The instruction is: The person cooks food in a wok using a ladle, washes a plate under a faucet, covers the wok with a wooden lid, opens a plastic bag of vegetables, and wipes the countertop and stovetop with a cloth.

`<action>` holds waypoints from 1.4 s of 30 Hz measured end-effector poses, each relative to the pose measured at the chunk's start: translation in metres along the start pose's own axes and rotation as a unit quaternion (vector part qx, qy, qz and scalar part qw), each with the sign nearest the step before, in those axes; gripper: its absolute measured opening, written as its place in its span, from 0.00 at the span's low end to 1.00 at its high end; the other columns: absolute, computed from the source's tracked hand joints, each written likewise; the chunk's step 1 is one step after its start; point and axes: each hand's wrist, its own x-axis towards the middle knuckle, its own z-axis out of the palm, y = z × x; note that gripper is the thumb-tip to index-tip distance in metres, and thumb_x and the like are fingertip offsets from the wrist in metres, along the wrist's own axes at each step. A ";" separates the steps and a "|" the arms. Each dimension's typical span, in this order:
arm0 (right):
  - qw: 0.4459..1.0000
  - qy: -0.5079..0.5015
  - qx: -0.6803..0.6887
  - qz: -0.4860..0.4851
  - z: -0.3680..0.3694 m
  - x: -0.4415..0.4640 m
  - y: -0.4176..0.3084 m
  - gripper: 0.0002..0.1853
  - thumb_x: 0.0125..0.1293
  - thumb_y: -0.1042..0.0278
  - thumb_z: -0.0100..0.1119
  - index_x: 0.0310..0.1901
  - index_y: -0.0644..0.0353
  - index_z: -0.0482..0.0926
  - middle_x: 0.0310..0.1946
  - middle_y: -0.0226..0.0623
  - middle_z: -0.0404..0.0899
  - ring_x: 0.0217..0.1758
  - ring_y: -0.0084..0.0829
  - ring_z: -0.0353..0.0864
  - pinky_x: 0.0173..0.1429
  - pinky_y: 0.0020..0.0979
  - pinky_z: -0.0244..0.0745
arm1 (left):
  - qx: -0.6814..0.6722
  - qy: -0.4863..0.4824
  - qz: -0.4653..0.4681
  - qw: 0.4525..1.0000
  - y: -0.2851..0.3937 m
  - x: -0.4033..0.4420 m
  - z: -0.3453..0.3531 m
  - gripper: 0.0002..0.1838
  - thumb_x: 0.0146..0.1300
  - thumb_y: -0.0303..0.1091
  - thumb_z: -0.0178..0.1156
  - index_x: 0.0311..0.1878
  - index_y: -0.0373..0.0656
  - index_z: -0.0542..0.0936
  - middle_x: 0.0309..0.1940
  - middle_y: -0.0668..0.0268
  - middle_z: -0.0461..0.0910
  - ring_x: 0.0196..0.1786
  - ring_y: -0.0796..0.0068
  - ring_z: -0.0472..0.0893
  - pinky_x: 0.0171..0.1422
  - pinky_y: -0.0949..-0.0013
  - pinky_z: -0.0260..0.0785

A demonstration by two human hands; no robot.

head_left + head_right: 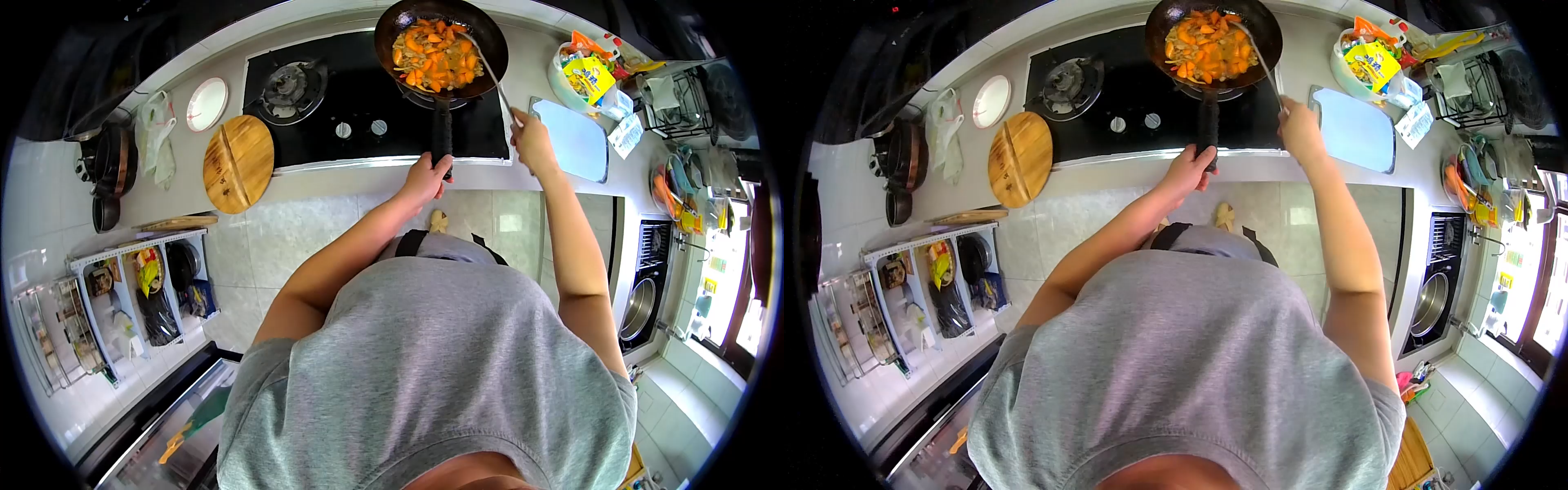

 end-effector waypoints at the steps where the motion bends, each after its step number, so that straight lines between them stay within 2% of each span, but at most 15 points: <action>1: 1.000 0.000 -0.001 -0.001 0.001 -0.004 0.002 0.19 0.70 0.73 0.52 0.62 0.62 0.77 0.24 0.45 0.80 0.28 0.33 0.83 0.38 0.35 0.77 | 0.007 -0.006 0.003 1.000 0.001 0.000 -0.001 0.20 0.74 0.51 0.53 0.51 0.43 0.71 0.32 0.66 0.80 0.21 0.83 0.71 0.26 0.75 0.66; 5: 0.997 0.040 -0.041 -0.054 0.009 0.002 0.008 0.21 0.71 0.71 0.50 0.64 0.56 0.75 0.26 0.51 0.82 0.32 0.44 0.85 0.43 0.41 0.79 | 0.014 -0.012 0.019 1.000 0.000 0.000 -0.001 0.20 0.74 0.52 0.54 0.50 0.42 0.71 0.32 0.65 0.81 0.21 0.82 0.73 0.26 0.74 0.67; 8: 0.978 0.091 -0.145 -0.117 0.019 0.026 0.002 0.23 0.70 0.70 0.51 0.66 0.46 0.75 0.38 0.56 0.83 0.43 0.56 0.83 0.51 0.50 0.77 | 0.032 -0.020 0.005 0.999 0.005 -0.001 0.001 0.21 0.73 0.52 0.55 0.49 0.42 0.71 0.32 0.65 0.82 0.22 0.81 0.76 0.27 0.74 0.70; 12: 0.970 0.038 -0.218 -0.099 0.013 0.010 -0.008 0.26 0.70 0.70 0.51 0.67 0.37 0.73 0.41 0.55 0.83 0.45 0.55 0.82 0.52 0.50 0.77 | 0.014 -0.070 0.019 0.997 0.007 -0.006 -0.004 0.22 0.73 0.54 0.56 0.47 0.41 0.73 0.32 0.65 0.83 0.28 0.78 0.82 0.31 0.73 0.74; 15: 0.978 0.043 -0.182 -0.093 -0.001 -0.010 -0.003 0.25 0.69 0.72 0.52 0.66 0.39 0.74 0.39 0.55 0.83 0.44 0.55 0.82 0.51 0.49 0.77 | 0.019 -0.050 0.077 0.996 -0.015 0.025 -0.031 0.23 0.72 0.54 0.57 0.41 0.39 0.78 0.29 0.65 0.82 0.27 0.74 0.82 0.30 0.69 0.74; 17: 0.983 0.057 -0.150 -0.090 -0.003 -0.020 -0.001 0.24 0.67 0.75 0.54 0.65 0.43 0.76 0.37 0.56 0.83 0.42 0.55 0.82 0.49 0.48 0.76 | 0.278 0.116 0.298 0.906 -0.030 0.060 -0.068 0.13 0.65 0.40 0.65 0.42 0.40 0.83 0.31 0.60 0.83 0.32 0.59 0.82 0.39 0.62 0.74; 18: 0.985 0.069 -0.128 -0.090 -0.003 -0.022 0.001 0.23 0.67 0.75 0.54 0.63 0.45 0.77 0.35 0.56 0.82 0.40 0.55 0.82 0.48 0.47 0.76 | 0.409 0.268 0.376 0.787 -0.029 0.063 -0.081 0.10 0.61 0.34 0.65 0.44 0.42 0.84 0.37 0.60 0.83 0.41 0.56 0.81 0.46 0.60 0.74; 19: 0.987 0.082 -0.106 -0.091 -0.003 -0.024 0.001 0.22 0.67 0.75 0.55 0.62 0.48 0.78 0.33 0.57 0.82 0.38 0.55 0.82 0.46 0.46 0.76 | 0.444 0.292 0.320 0.784 -0.024 0.071 -0.095 0.10 0.61 0.32 0.63 0.44 0.42 0.84 0.41 0.62 0.82 0.49 0.57 0.79 0.52 0.58 0.73; 21: 0.988 0.090 -0.089 -0.085 -0.001 -0.029 0.002 0.22 0.67 0.75 0.55 0.62 0.48 0.79 0.31 0.56 0.81 0.36 0.54 0.81 0.45 0.45 0.75 | 0.518 0.270 0.377 0.719 -0.034 0.102 -0.126 0.08 0.61 0.30 0.61 0.42 0.41 0.84 0.41 0.63 0.81 0.47 0.59 0.78 0.51 0.59 0.75; 23: 0.989 0.098 -0.073 -0.078 -0.001 -0.036 0.002 0.21 0.67 0.75 0.56 0.61 0.49 0.80 0.29 0.56 0.80 0.34 0.53 0.80 0.44 0.44 0.75 | 0.616 0.172 0.300 0.708 -0.037 0.118 -0.144 0.07 0.61 0.27 0.58 0.39 0.40 0.84 0.41 0.62 0.81 0.49 0.60 0.78 0.52 0.60 0.74; 24: 0.993 0.090 -0.058 -0.058 -0.002 -0.040 0.002 0.21 0.67 0.75 0.56 0.61 0.49 0.80 0.28 0.55 0.79 0.32 0.53 0.79 0.43 0.43 0.75 | 0.615 0.170 0.304 0.708 -0.037 0.120 -0.147 0.07 0.61 0.27 0.58 0.39 0.40 0.84 0.41 0.62 0.81 0.49 0.60 0.78 0.52 0.60 0.74; 26: 0.995 0.085 -0.044 -0.035 -0.003 -0.043 0.004 0.21 0.67 0.74 0.57 0.61 0.49 0.80 0.26 0.54 0.79 0.31 0.53 0.78 0.42 0.43 0.74 | 0.678 0.172 0.365 0.615 -0.040 0.123 -0.150 0.04 0.55 0.27 0.58 0.31 0.42 0.81 0.35 0.63 0.79 0.47 0.63 0.79 0.50 0.62 0.75; 29: 0.996 0.086 -0.022 -0.033 -0.003 -0.045 0.008 0.21 0.67 0.75 0.57 0.61 0.50 0.80 0.25 0.54 0.78 0.31 0.52 0.78 0.43 0.42 0.74 | 0.688 0.168 0.399 0.582 -0.043 0.134 -0.157 0.04 0.52 0.29 0.58 0.26 0.44 0.81 0.32 0.67 0.79 0.45 0.67 0.79 0.50 0.64 0.76; 37: 0.984 0.074 -0.150 -0.060 0.002 -0.042 -0.027 0.22 0.69 0.69 0.55 0.63 0.39 0.77 0.35 0.52 0.83 0.40 0.51 0.83 0.47 0.47 0.77 | 0.628 0.173 0.444 0.615 -0.049 0.146 -0.162 0.03 0.49 0.28 0.60 0.23 0.43 0.80 0.30 0.65 0.78 0.42 0.65 0.79 0.47 0.63 0.76; 42: 0.970 0.069 -0.218 -0.079 0.011 -0.034 -0.023 0.23 0.69 0.69 0.54 0.64 0.36 0.77 0.36 0.52 0.83 0.40 0.51 0.83 0.47 0.47 0.79 | 0.625 0.181 0.369 0.664 -0.046 0.143 -0.158 0.02 0.51 0.28 0.62 0.25 0.44 0.83 0.31 0.64 0.80 0.44 0.63 0.79 0.49 0.62 0.75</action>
